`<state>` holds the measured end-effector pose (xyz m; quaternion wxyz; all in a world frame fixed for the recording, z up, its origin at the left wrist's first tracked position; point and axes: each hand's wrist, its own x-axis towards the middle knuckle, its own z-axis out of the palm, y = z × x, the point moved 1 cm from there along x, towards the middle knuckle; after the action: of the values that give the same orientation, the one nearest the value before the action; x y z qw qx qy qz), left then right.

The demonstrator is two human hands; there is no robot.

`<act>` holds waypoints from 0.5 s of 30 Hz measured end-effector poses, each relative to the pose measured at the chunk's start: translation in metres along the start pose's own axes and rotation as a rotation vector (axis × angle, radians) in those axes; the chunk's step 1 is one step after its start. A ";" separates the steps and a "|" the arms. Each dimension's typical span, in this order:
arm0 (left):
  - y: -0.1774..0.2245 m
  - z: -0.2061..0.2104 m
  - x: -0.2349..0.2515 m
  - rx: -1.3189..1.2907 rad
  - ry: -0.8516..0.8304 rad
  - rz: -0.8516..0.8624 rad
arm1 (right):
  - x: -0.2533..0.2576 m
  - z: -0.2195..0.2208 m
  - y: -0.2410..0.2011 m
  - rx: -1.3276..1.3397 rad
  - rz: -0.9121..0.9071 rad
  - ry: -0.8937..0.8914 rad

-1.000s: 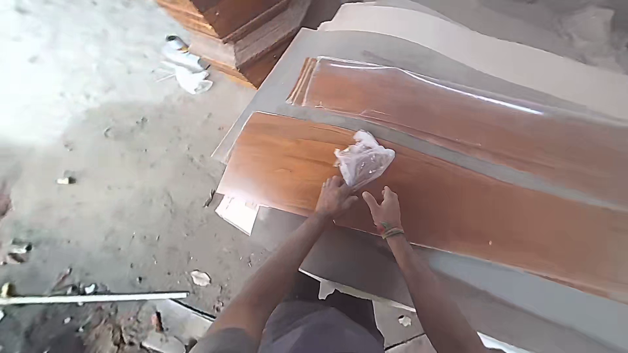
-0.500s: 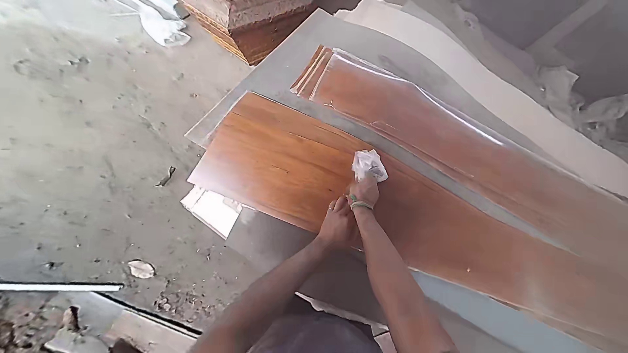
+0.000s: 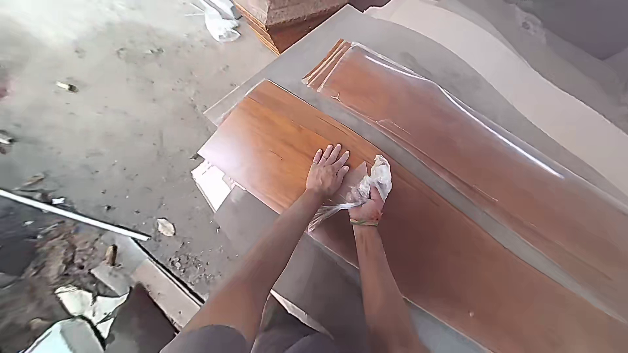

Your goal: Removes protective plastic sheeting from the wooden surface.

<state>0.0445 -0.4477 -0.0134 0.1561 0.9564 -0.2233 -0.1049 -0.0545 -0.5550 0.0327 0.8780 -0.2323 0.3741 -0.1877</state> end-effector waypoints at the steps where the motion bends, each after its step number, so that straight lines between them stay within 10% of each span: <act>1: 0.000 -0.002 0.002 0.003 0.006 -0.003 | 0.001 -0.004 -0.002 0.037 0.028 -0.062; 15: -0.006 0.007 0.002 0.038 0.111 0.061 | -0.043 -0.057 -0.052 0.220 0.144 -0.304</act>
<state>0.0471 -0.4452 -0.0221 0.1531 0.9563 -0.2455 -0.0424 -0.1330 -0.5911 0.0505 0.9556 -0.1333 0.2299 -0.1270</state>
